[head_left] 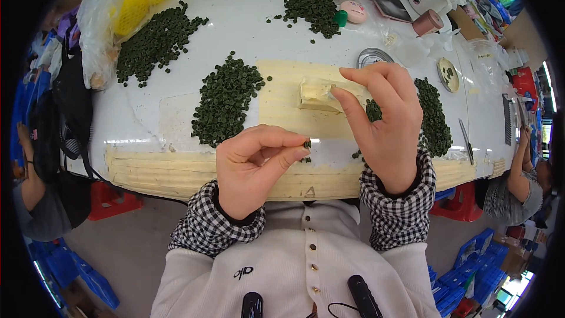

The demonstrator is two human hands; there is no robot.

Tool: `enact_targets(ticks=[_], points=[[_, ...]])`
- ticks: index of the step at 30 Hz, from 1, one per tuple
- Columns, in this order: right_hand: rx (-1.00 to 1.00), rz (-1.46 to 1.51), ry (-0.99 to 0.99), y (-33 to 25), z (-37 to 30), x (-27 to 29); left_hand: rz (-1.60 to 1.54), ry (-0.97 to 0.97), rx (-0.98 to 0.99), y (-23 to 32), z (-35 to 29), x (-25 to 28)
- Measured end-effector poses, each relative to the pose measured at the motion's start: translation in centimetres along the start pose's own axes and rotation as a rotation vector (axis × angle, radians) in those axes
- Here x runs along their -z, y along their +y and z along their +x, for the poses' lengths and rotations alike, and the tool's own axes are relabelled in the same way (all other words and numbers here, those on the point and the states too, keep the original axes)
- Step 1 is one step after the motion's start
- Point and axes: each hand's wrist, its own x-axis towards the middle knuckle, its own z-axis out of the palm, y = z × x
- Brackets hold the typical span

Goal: Sorting and inspecting small green plastic toy components on a workbench in a factory setting.

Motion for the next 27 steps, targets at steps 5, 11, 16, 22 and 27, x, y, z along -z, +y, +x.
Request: enact_targets(ticks=[5, 11, 16, 22, 27], points=[[0.033, 0.035, -0.039, 0.6, -0.1, -0.9, 0.025, 0.006, -0.014, 0.0, 0.0, 0.0], [0.051, 0.197, 0.148, -1.3, -0.4, 1.5, 0.067, 0.007, -0.032, 0.1, 0.0, 0.1], [-0.092, 0.701, -0.084, -1.7, -1.8, 0.4, 0.104, -0.006, -0.039, 0.2, 0.1, 0.0], [-0.155, 0.814, -0.147, -1.7, -2.1, -0.3, 0.100, -0.002, -0.050, 0.1, 0.1, -0.1], [-0.117, 0.780, -0.163, -1.6, -2.0, -0.2, 0.113, -0.012, -0.069, 0.1, 0.2, -0.1]])
